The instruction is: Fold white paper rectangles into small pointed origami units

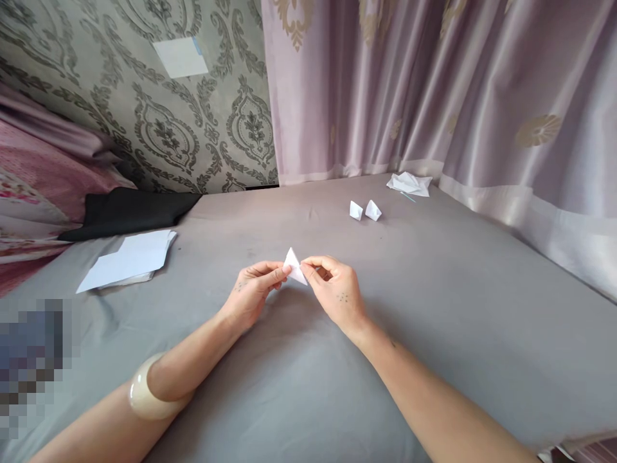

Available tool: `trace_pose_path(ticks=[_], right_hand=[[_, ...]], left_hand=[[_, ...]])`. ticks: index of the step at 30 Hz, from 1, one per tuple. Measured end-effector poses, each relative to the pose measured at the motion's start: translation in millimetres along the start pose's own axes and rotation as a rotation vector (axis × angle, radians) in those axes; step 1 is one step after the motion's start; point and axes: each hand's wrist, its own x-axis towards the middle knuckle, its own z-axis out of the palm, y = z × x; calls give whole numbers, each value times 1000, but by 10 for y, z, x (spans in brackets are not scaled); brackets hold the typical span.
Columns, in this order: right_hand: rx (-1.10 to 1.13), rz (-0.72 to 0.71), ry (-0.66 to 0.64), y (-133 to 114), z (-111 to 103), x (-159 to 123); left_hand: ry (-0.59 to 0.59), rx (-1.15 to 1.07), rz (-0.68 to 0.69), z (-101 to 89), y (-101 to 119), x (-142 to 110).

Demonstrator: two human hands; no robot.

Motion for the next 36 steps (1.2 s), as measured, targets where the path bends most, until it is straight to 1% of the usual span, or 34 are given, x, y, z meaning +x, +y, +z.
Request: trace_pose_path(ticks=[3, 6, 13, 15, 17, 22, 26, 31, 33, 36], right_hand=[[-24, -20, -15, 0, 7, -13], [-41, -6, -29, 19, 6, -18], [-78, -29, -33, 29, 31, -25], [-72, -3, -44, 11, 25, -21], [-40, 42, -62, -7, 8, -11], [83, 175, -146, -22, -54, 24], [110, 179, -163, -23, -87, 28], [-25, 111, -146, -21, -73, 4], [-71, 100, -129, -8, -47, -10], [-72, 110, -113, 30, -15, -15]], left_hand=[[13, -4, -2, 13, 10, -10], [24, 17, 9, 35, 26, -27], [73, 80, 84, 103, 75, -70], [74, 82, 92, 98, 78, -69], [39, 73, 79, 75, 72, -57], [-93, 29, 48, -4, 37, -7], [-128, 25, 27, -21, 26, 4], [-113, 47, 30, 4, 42, -11], [-74, 81, 40, 26, 47, -25], [-1, 174, 92, 63, 49, -56]])
